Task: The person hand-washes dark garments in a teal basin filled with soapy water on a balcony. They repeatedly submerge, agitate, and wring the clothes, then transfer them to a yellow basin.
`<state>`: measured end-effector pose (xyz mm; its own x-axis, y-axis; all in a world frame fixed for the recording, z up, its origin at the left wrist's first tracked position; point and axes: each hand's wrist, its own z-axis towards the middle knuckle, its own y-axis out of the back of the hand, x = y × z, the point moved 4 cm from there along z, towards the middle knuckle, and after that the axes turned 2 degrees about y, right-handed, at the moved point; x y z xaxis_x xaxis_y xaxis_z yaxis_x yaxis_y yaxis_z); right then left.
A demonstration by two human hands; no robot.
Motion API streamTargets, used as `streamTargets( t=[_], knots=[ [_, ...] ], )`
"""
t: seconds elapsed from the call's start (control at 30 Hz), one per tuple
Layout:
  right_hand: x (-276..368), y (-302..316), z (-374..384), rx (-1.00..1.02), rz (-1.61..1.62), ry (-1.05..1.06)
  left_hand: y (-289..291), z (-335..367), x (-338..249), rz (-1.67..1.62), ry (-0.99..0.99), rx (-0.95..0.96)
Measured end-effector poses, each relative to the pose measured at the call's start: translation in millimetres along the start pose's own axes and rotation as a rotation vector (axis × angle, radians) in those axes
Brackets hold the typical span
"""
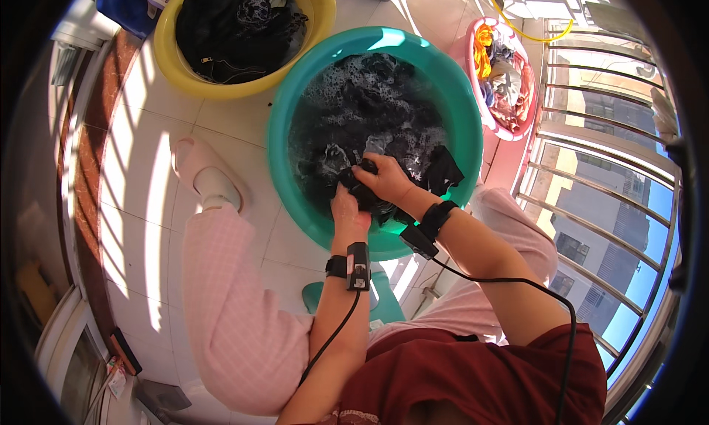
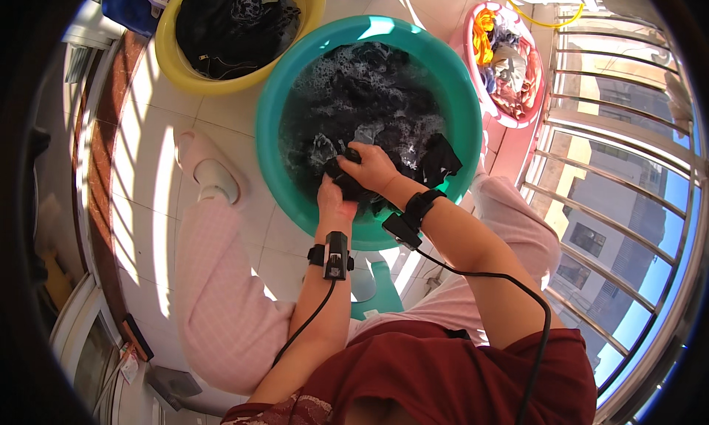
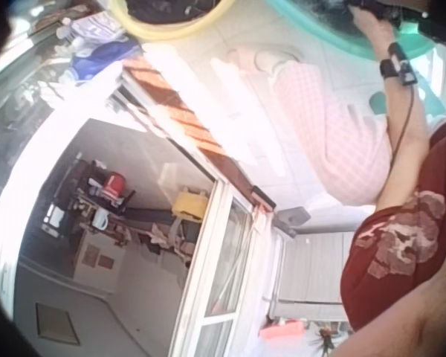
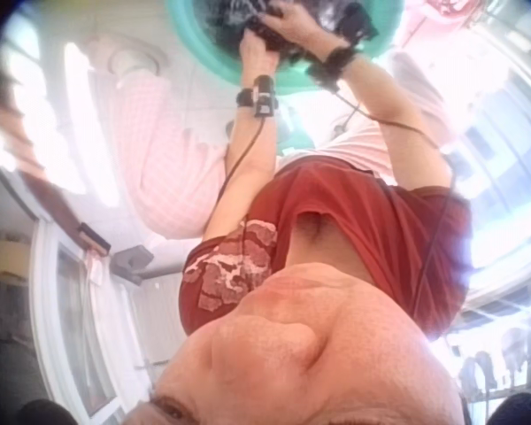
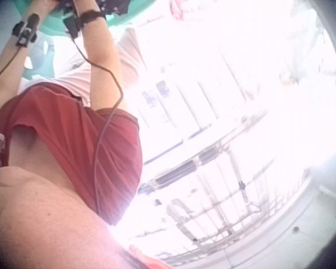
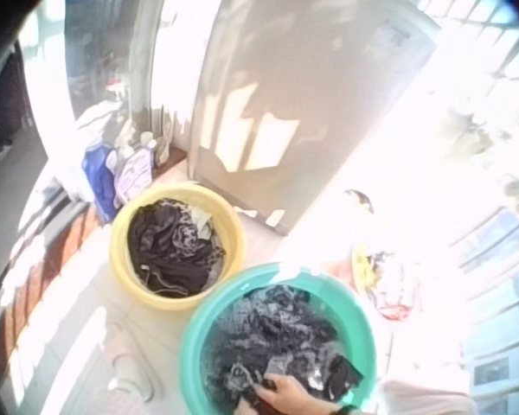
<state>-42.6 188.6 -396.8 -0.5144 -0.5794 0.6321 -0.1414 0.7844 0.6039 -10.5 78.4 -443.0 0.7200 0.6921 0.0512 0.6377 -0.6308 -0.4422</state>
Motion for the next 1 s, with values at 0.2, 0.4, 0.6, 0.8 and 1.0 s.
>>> streamTargets(
  t=[0.2,0.4,0.6,0.8,1.0],
  knots=[
    [-21.2,9.7,29.5,-0.202,0.023,-0.036,12.3,-0.6,-9.3,0.12,-0.03,-0.205],
    [-18.3,-52.6,12.9,0.247,-0.37,0.206,28.0,9.2,-13.2,-0.017,0.061,-0.158],
    [-23.0,-41.6,35.9,0.187,-0.059,0.041,23.2,14.1,-25.4,0.003,-0.097,-0.234],
    [14.7,24.2,-54.3,0.2,0.323,0.131,1.0,-3.6,-10.0,0.001,-0.025,-0.038],
    [34.6,24.1,-66.1,-0.026,0.265,0.119,-10.8,-13.9,8.8,0.062,-0.01,0.136]
  ],
)
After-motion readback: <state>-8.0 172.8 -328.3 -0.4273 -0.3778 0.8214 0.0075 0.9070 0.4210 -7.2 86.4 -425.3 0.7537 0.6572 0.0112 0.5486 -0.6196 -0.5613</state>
